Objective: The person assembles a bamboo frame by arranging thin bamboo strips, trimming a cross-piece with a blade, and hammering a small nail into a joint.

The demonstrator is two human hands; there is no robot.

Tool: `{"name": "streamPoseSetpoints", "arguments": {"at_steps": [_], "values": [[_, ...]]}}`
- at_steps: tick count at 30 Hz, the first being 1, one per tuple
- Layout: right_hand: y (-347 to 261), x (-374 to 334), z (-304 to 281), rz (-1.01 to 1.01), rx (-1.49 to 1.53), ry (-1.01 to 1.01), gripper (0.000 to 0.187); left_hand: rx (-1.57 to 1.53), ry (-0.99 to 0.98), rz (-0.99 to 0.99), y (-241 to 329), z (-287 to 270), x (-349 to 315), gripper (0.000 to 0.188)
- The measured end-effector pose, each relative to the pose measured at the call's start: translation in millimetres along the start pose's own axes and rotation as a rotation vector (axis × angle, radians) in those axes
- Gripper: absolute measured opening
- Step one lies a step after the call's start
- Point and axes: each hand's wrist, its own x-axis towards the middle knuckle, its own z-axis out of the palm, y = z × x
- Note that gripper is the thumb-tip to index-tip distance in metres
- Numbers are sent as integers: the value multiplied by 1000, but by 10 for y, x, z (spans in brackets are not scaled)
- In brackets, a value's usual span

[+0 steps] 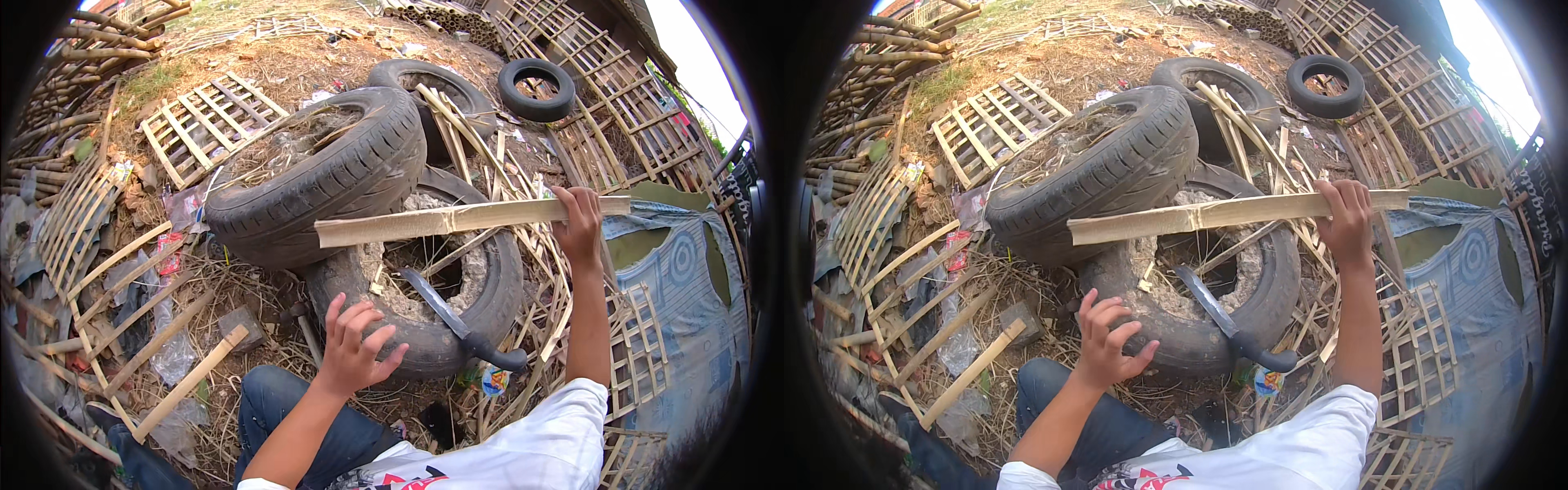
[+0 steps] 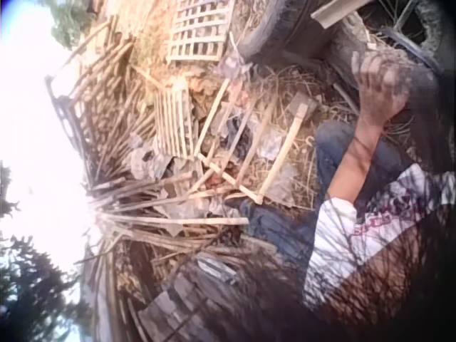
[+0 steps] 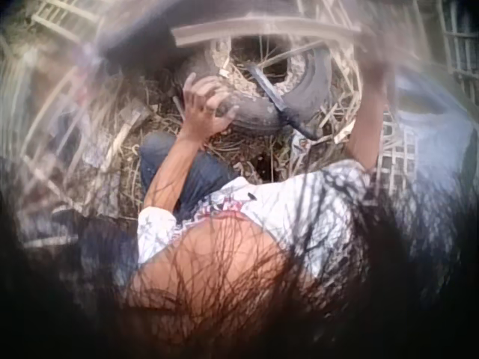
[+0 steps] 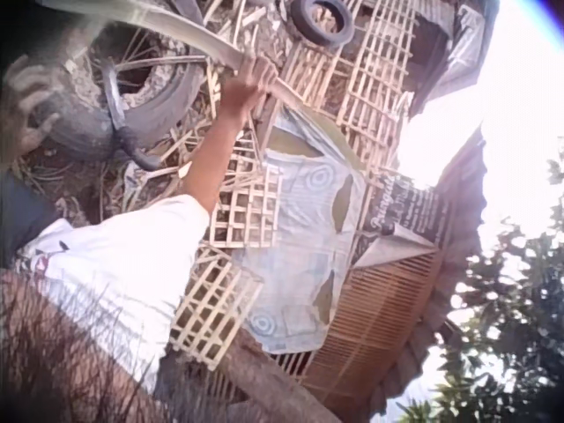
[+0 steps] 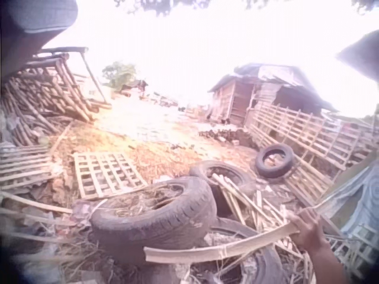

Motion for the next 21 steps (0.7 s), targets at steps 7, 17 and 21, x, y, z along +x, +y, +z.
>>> {"name": "streamPoseSetpoints", "arguments": {"at_steps": [7,17,21], "values": [[-1269,591,-270,-388,270,25,30,-95,-577,-675,364,-1476,321,85],[-2390,664,-206,-445,344,-188,65,-1286,-710,-1414,522,-1897,-1133,23],[-1905,-195,-280,84,340,-346,95,-1314,-571,-1495,522,-1946,-1429,31]]}}
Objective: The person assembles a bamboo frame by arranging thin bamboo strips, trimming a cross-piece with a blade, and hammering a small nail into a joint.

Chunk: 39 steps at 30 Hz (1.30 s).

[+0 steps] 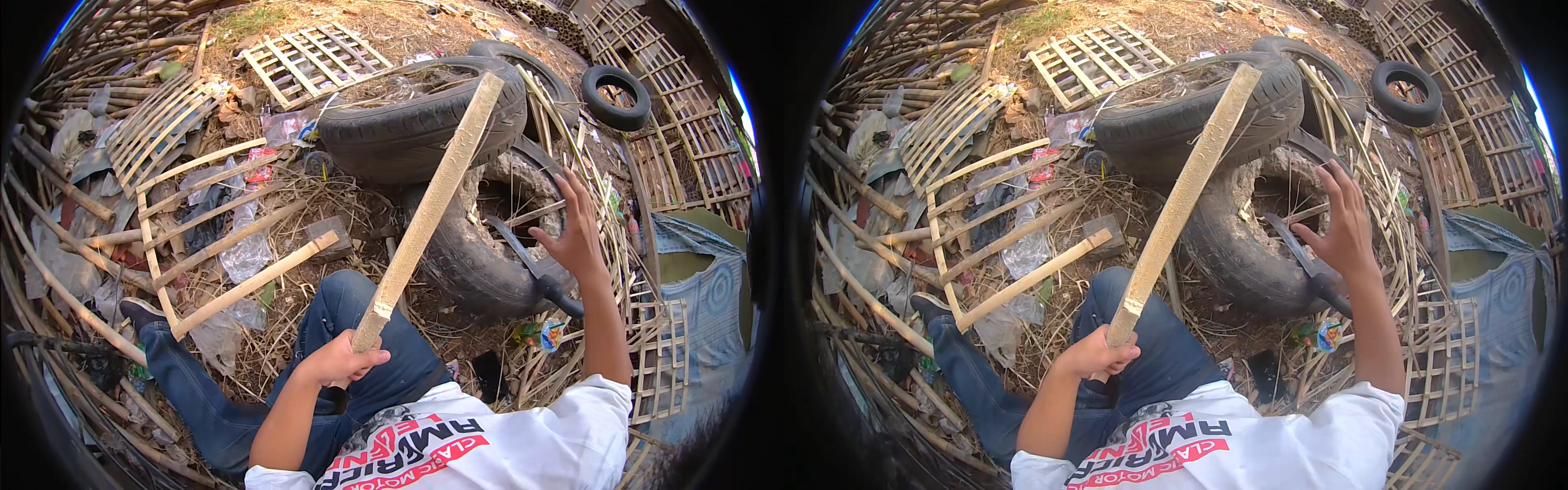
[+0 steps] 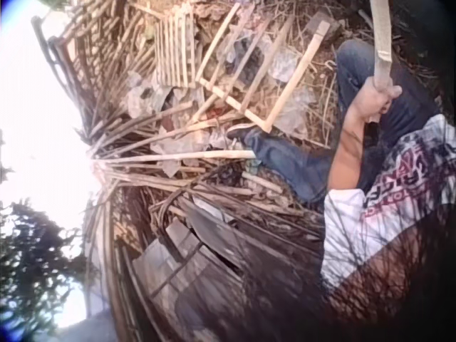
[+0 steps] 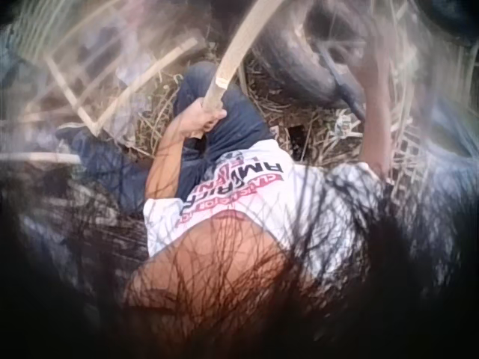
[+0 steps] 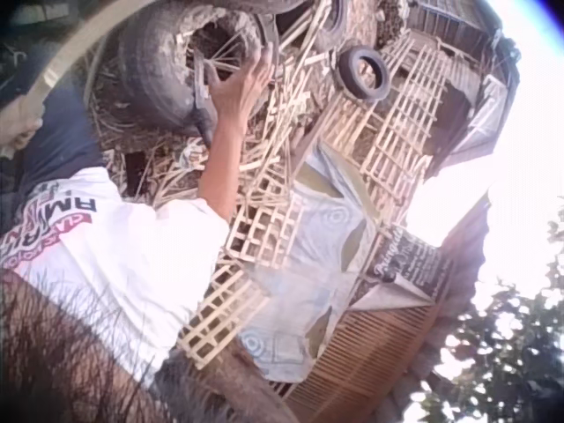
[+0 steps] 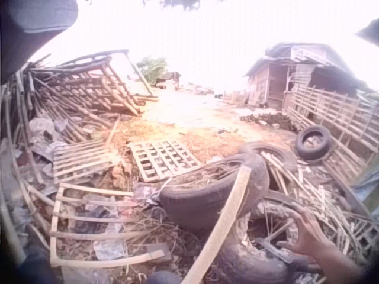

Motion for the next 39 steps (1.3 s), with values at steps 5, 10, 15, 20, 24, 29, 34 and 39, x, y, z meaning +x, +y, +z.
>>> {"name": "streamPoseSetpoints", "arguments": {"at_steps": [5,10,15,20,24,29,34,39], "values": [[665,-1262,50,679,48,-801,98,-10,50,124,-118,-111,-75,33],[715,-1420,433,652,-143,-861,56,26,125,227,-163,-109,-125,32],[414,-1405,672,727,-244,-546,42,143,286,206,-161,14,-198,22],[287,-1880,661,785,26,-191,36,127,293,228,-194,16,-347,21],[-307,-1481,224,625,352,-25,25,172,320,205,-157,71,-403,24],[-997,-675,154,-5,473,26,28,40,313,177,-335,-8,-334,28],[-1786,142,369,-512,409,-139,45,156,338,287,-370,68,-470,32],[-1720,494,456,-616,284,-241,44,302,400,284,-371,59,-533,40]]}}
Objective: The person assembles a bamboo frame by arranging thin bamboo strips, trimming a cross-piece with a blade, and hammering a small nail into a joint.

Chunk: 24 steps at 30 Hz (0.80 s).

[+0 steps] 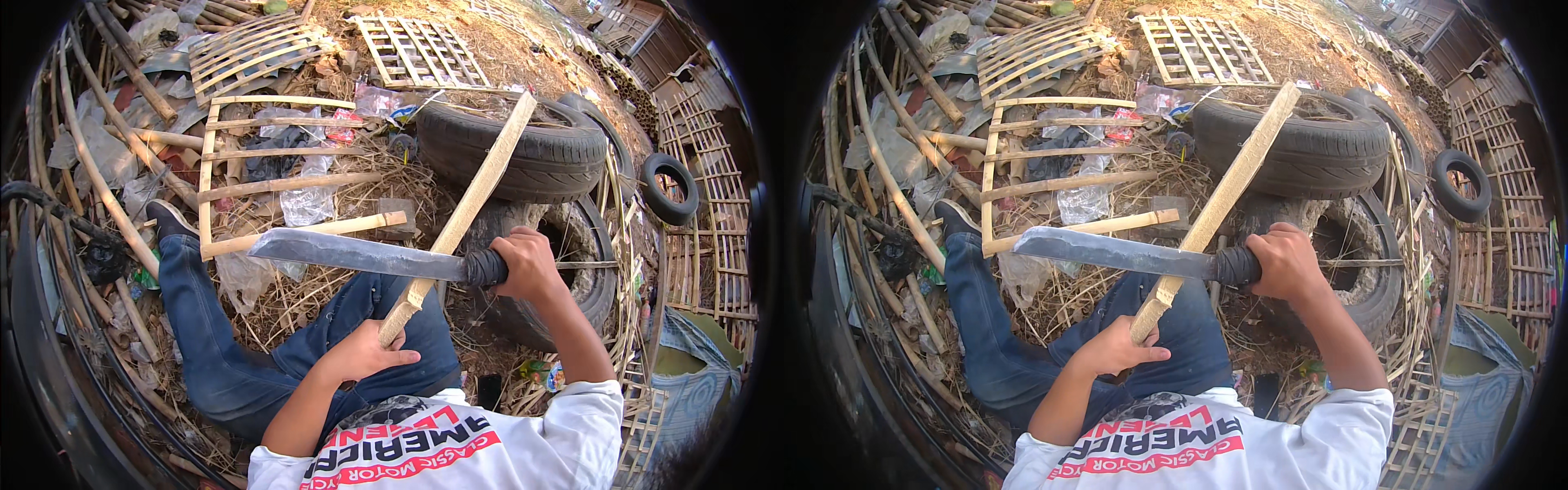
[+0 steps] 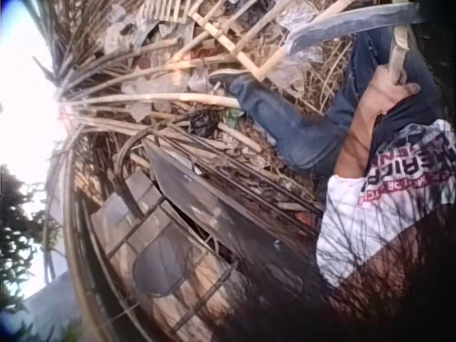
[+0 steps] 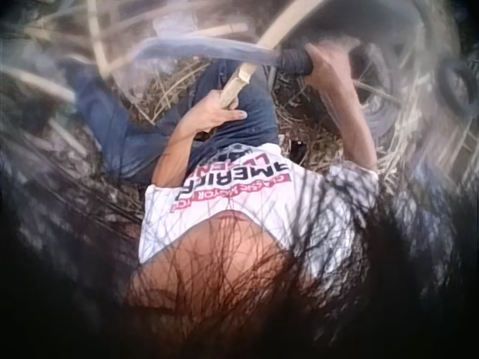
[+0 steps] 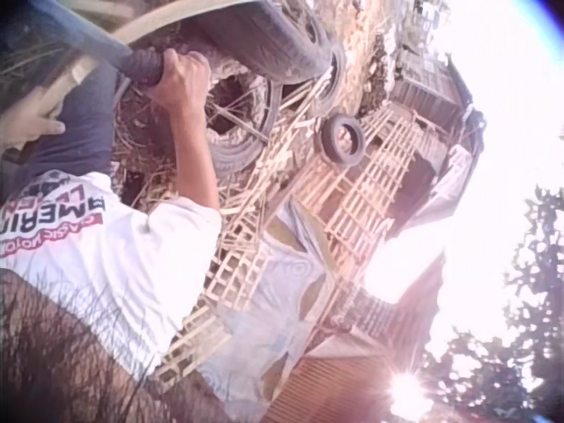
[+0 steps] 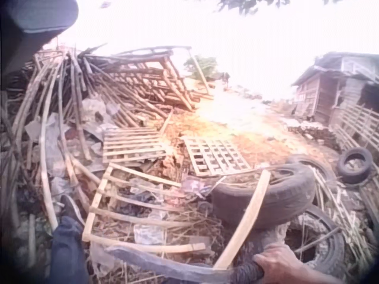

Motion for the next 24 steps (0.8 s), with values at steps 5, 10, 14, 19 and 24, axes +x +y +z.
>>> {"name": "streamPoseSetpoints", "arguments": {"at_steps": [5,10,14,19,24], "values": [[289,-28,-108,-24,-85,51,40,-23,-29,29,42,43,12,43],[479,-38,-351,84,-189,73,39,-63,-55,-29,61,-57,-17,45],[905,-198,-688,389,-312,142,36,-92,-122,-89,46,-143,-106,46],[956,-205,-801,428,-327,147,32,-81,-145,-91,171,-147,-35,48],[546,-242,-609,403,-359,159,24,-76,-129,-65,90,-111,116,46]]}}
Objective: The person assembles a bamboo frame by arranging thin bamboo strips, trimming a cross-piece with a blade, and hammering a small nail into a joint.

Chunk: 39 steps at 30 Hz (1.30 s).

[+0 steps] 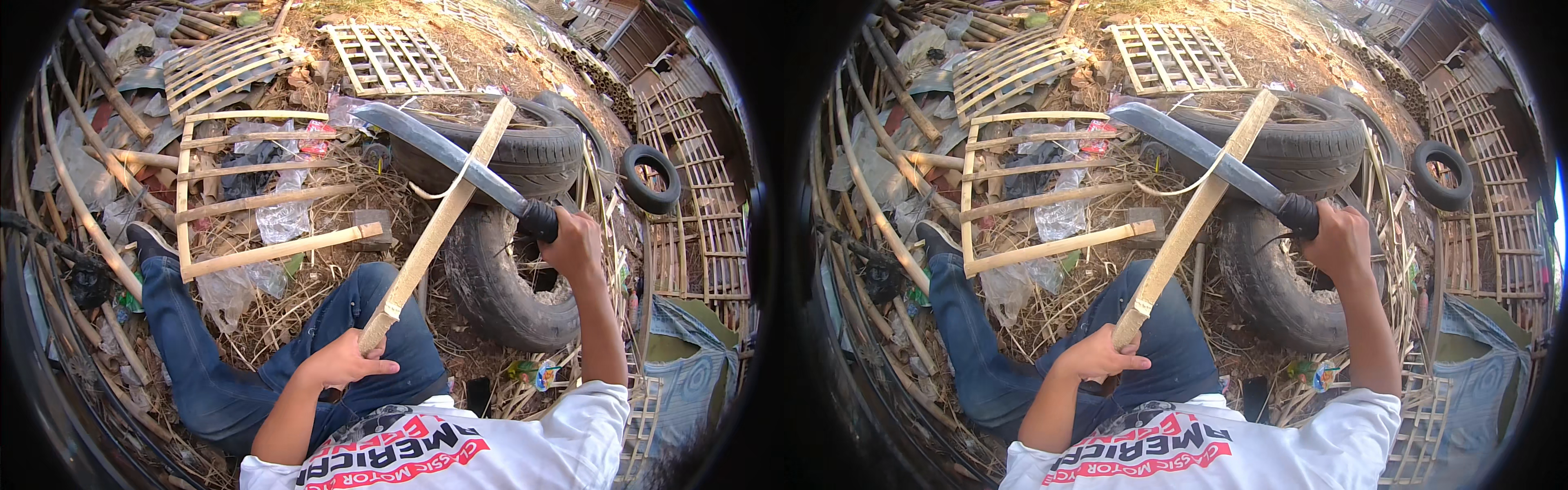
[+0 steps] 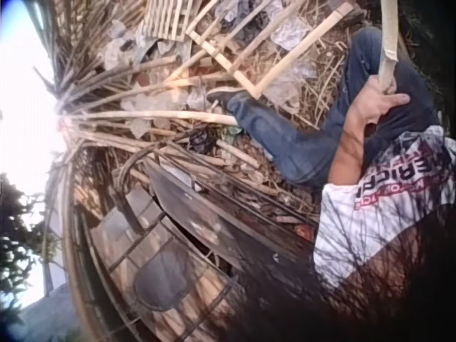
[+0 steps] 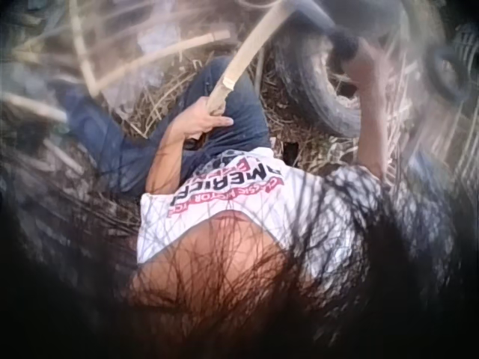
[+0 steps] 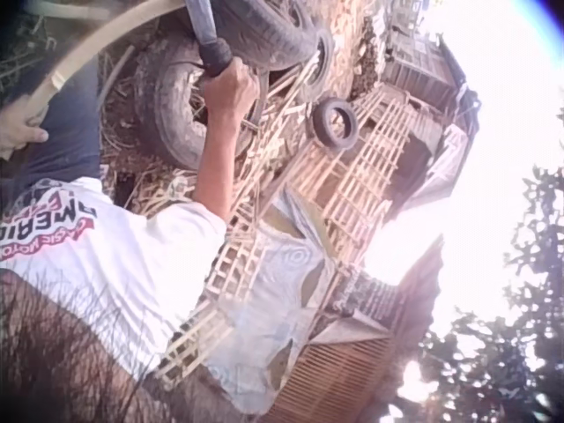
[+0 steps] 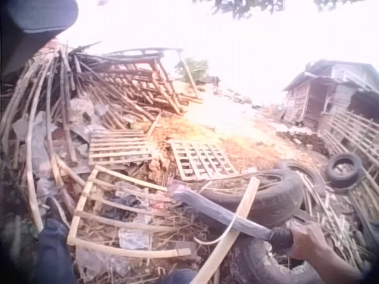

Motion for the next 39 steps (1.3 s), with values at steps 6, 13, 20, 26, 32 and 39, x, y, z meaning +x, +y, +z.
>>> {"name": "streamPoseSetpoints", "arguments": {"at_steps": [6,13,20,26,32,39], "values": [[-133,-299,106,-305,163,-12,30,168,-62,55,2,193,155,47],[867,-242,-80,252,-150,36,27,196,-42,-46,-106,135,194,47],[216,-489,52,-154,89,-21,28,272,-18,17,125,278,356,49],[1276,-395,-186,483,-223,118,17,278,72,-107,-181,5,-43,46],[1092,-666,-154,644,-59,218,20,-334,-91,-171,-291,-158,15,42],[-206,-754,78,63,332,226,35,-703,-384,-57,-256,-26,144,41]]}}
